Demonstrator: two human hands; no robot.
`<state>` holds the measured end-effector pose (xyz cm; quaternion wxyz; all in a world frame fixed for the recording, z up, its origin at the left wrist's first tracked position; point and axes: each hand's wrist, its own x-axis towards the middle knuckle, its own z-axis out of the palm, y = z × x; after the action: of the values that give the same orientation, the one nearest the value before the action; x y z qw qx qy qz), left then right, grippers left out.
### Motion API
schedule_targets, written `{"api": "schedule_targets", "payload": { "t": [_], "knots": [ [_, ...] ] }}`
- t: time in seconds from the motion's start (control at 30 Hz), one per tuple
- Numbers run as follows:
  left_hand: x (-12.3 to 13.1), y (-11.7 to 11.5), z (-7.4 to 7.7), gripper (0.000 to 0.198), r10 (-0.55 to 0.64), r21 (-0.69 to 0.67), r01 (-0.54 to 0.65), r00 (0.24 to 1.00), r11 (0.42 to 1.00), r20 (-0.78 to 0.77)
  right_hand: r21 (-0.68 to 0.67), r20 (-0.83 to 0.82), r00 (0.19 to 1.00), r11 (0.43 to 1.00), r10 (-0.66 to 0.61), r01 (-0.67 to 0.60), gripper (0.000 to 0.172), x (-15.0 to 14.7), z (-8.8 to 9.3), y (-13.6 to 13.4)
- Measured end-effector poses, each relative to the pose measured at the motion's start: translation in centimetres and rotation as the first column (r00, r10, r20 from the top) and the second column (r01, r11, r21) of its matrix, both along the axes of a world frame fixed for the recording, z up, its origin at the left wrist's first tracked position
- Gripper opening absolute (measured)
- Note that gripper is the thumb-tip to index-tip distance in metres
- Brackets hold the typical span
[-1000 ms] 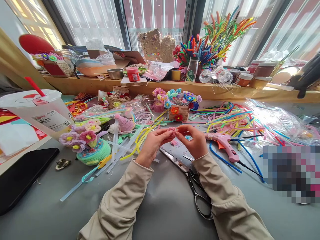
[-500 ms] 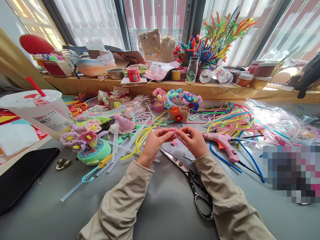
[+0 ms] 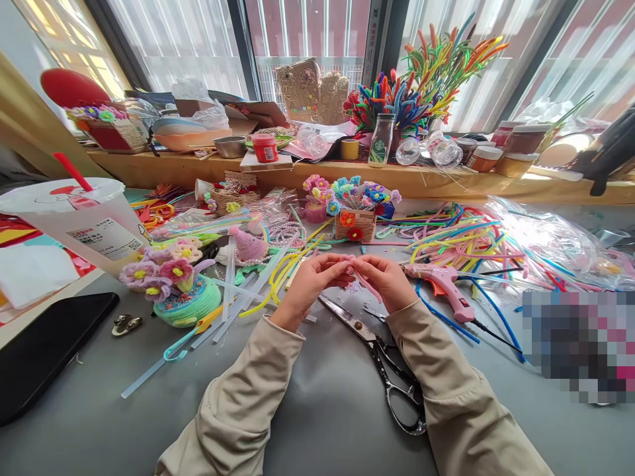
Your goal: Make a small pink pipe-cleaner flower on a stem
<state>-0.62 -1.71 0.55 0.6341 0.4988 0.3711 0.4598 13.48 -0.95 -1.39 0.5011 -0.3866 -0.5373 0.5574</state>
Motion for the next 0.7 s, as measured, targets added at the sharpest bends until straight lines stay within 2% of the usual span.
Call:
{"api": "schedule_targets", "payload": {
  "t": [0.17, 0.4, 0.57, 0.7],
  "knots": [
    [-0.1, -0.1, 0.0, 0.020, -0.024, -0.050, 0.027, 0.998, 0.998, 0.062, 0.022, -0.051, 0.999, 1.000, 0.003, -0.002, 0.017, -0.2, 0.1, 0.0],
    [-0.1, -0.1, 0.0, 0.017, 0.001, -0.061, 0.004, 0.997, 0.998, 0.079, 0.003, -0.090, 0.995, 0.999, 0.051, -0.051, 0.016, -0.2, 0.3, -0.2],
    [0.0, 0.0, -0.3, 0.017, -0.012, -0.041, 0.017, 0.994, 0.999, 0.107, -0.101, -0.139, 0.989, 0.993, 0.048, -0.062, 0.019, -0.5, 0.9, -0.6],
    [0.0, 0.1, -0.5, 0.020, 0.056, 0.006, -0.057, 0.996, 0.998, 0.074, -0.166, -0.111, 0.994, 0.986, 0.002, -0.021, 0.021, -0.6, 1.0, -0.7]
  ]
}}
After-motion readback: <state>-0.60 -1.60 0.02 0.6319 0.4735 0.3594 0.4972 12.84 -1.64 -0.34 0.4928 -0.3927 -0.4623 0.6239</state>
